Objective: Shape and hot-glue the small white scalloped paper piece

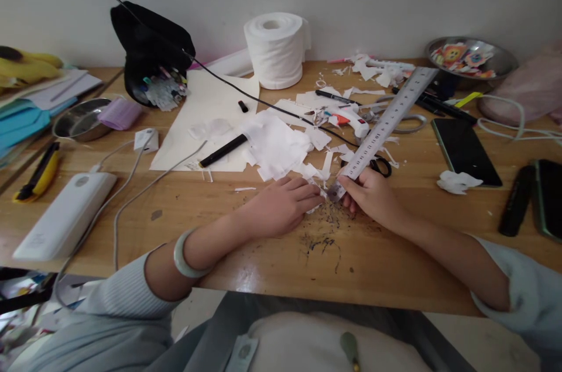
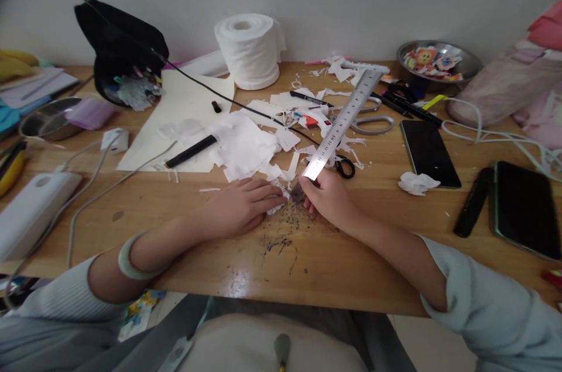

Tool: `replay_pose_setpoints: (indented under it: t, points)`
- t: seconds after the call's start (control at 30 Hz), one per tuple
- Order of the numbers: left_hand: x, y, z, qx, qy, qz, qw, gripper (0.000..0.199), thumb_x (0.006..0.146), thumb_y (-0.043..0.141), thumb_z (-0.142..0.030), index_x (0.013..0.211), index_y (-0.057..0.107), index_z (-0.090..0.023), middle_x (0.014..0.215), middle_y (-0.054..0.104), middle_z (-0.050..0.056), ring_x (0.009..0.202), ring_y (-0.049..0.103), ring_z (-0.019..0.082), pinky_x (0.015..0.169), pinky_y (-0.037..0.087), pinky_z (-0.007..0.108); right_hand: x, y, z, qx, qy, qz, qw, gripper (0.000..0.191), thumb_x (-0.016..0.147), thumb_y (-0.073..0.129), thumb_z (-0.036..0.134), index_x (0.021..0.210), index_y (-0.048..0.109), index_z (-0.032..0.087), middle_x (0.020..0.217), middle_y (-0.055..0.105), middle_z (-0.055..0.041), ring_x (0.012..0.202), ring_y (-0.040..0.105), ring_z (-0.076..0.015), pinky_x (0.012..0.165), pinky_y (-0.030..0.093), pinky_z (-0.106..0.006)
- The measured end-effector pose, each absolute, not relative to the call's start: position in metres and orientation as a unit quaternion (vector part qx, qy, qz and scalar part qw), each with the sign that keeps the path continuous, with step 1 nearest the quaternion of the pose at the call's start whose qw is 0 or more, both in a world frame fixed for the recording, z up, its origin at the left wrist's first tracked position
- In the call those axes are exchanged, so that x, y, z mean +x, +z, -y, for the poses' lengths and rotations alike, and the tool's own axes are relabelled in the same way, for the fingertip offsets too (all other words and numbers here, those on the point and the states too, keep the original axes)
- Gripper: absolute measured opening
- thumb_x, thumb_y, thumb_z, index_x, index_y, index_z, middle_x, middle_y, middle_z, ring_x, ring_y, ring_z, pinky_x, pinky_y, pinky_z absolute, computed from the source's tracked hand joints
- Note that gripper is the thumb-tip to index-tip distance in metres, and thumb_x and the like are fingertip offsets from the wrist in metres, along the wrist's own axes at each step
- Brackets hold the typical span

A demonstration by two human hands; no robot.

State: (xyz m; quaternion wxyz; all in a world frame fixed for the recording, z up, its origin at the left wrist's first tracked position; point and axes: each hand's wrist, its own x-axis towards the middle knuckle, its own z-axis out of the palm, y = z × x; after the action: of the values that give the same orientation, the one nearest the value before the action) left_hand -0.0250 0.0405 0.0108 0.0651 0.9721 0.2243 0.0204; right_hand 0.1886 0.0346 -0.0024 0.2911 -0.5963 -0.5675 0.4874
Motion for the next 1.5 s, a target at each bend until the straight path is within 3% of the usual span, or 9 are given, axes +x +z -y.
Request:
replay_pose_setpoints:
  t: [0.3, 0.5, 1.5]
  points:
    - [-0.023, 0.008, -0.041, 0.966, 0.054, -0.239, 0.078, 0.032, 0.093, 0.039, -0.033, 0.116, 0.054, -0.017, 0.115, 0.058, 0.007, 0.102, 0.050, 0.023, 0.089, 0.042, 0.039, 0.189, -0.002, -0.038, -0.585, 0.505, 0.569, 0.283, 0.018, 0.083, 0.052, 0.032, 0.074, 0.049, 0.017, 0.046, 0.055, 0.0038, 0.035, 0.050, -0.0076, 0.034, 0.040, -0.018]
    - [-0.023, 0.008, -0.041, 0.966, 0.058, -0.237, 0.080, 0.028, 0.090, 0.039, -0.021, 0.114, 0.055, -0.017, 0.115, 0.058, 0.007, 0.106, 0.050, 0.021, 0.091, 0.040, 0.037, 0.190, -0.004, -0.037, -0.578, 0.504, 0.577, 0.282, 0.023, 0.083, 0.052, 0.035, 0.068, 0.047, 0.018, 0.047, 0.055, 0.0034, 0.035, 0.050, -0.0073, 0.034, 0.041, -0.018]
    - [-0.028, 0.001, -0.047, 0.971, 0.087, -0.198, 0.102, 0.030, 0.089, 0.041, -0.020, 0.117, 0.053, -0.018, 0.115, 0.059, 0.006, 0.112, 0.049, 0.022, 0.097, 0.040, 0.037, 0.189, 0.001, -0.037, -0.568, 0.519, 0.582, 0.263, 0.025, 0.084, 0.050, 0.034, 0.066, 0.046, 0.018, 0.045, 0.054, 0.0041, 0.034, 0.048, -0.0061, 0.034, 0.040, -0.017]
